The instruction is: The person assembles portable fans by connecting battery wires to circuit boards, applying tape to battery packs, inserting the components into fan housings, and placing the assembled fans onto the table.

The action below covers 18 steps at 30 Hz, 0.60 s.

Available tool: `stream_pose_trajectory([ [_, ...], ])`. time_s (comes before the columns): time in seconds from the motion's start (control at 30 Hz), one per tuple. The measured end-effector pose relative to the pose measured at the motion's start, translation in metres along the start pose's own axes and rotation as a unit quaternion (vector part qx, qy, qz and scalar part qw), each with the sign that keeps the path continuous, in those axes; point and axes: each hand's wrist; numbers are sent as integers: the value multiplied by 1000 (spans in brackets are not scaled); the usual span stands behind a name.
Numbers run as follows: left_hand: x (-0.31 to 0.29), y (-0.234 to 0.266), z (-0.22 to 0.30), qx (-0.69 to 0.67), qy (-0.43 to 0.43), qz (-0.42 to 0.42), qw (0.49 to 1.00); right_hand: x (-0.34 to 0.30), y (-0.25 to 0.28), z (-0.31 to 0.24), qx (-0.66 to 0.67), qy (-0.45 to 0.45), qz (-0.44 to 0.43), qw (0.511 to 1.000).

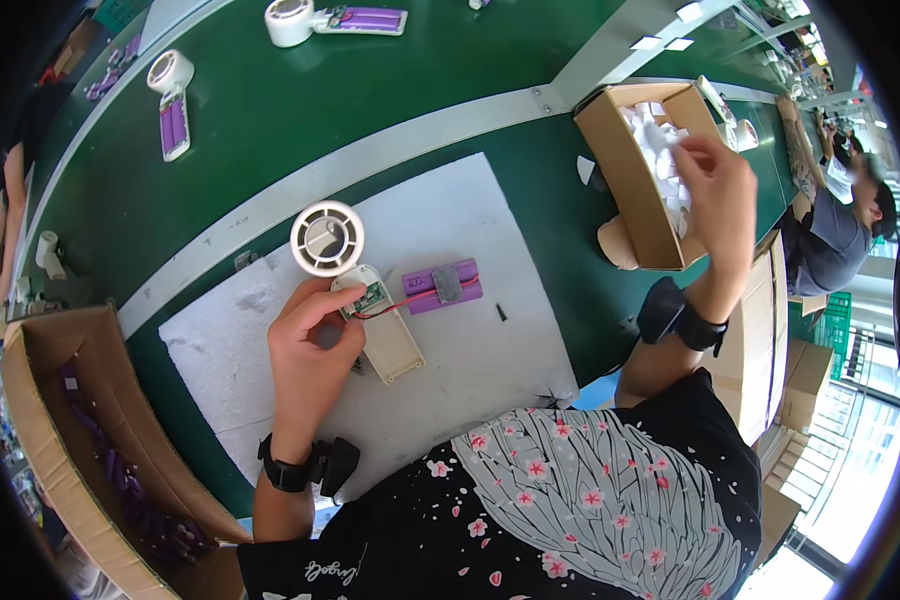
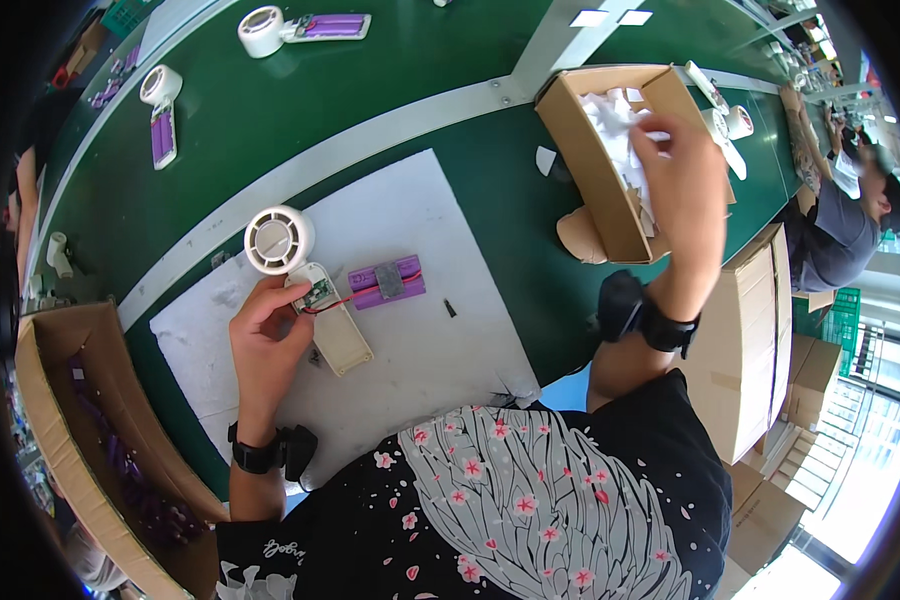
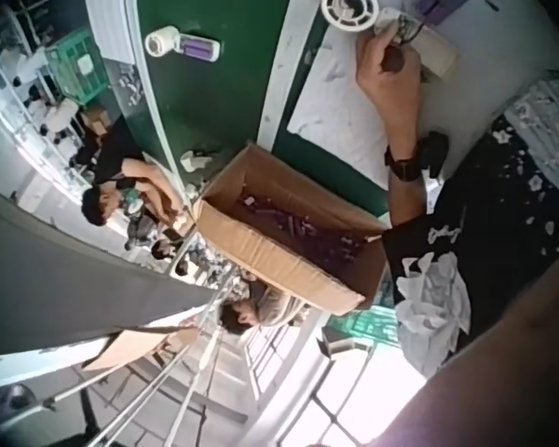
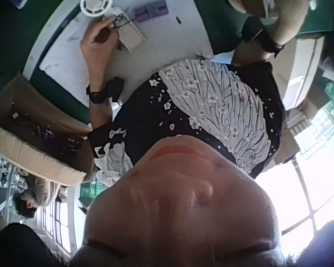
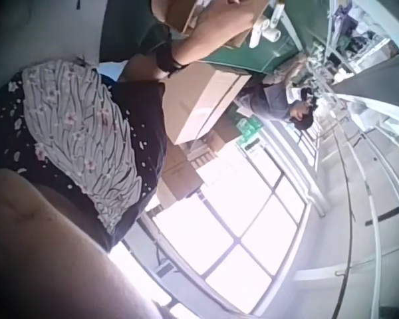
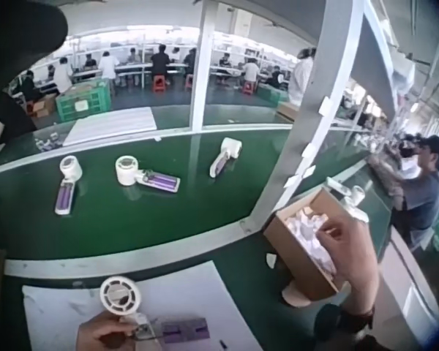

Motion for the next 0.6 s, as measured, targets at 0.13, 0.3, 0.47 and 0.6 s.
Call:
stream_pose_trajectory([
  [0.13, 4, -7, 4, 1, 1, 8, 1000, -24, 10, -33, -2, -19, 1, 1000],
  [0.3, 3, -2, -5, -28, -3, 19, 999, -80, -72, -111, 189, 379, -250, 870],
  [0.47, 5, -2, -1, -12, -16, 12, 1000, -80, -100, -104, 245, 390, -337, 821],
  [0.6, 3, 4, 0, 39, -34, 3, 999, -74, -90, -100, 311, 320, -479, 756],
])
Point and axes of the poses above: each hand's wrist, its own x-axis towards the middle knuckle, its own y-axis out of the back of the hand, z = x × y, and after that the axes turned 2 degrees about x, right-handed
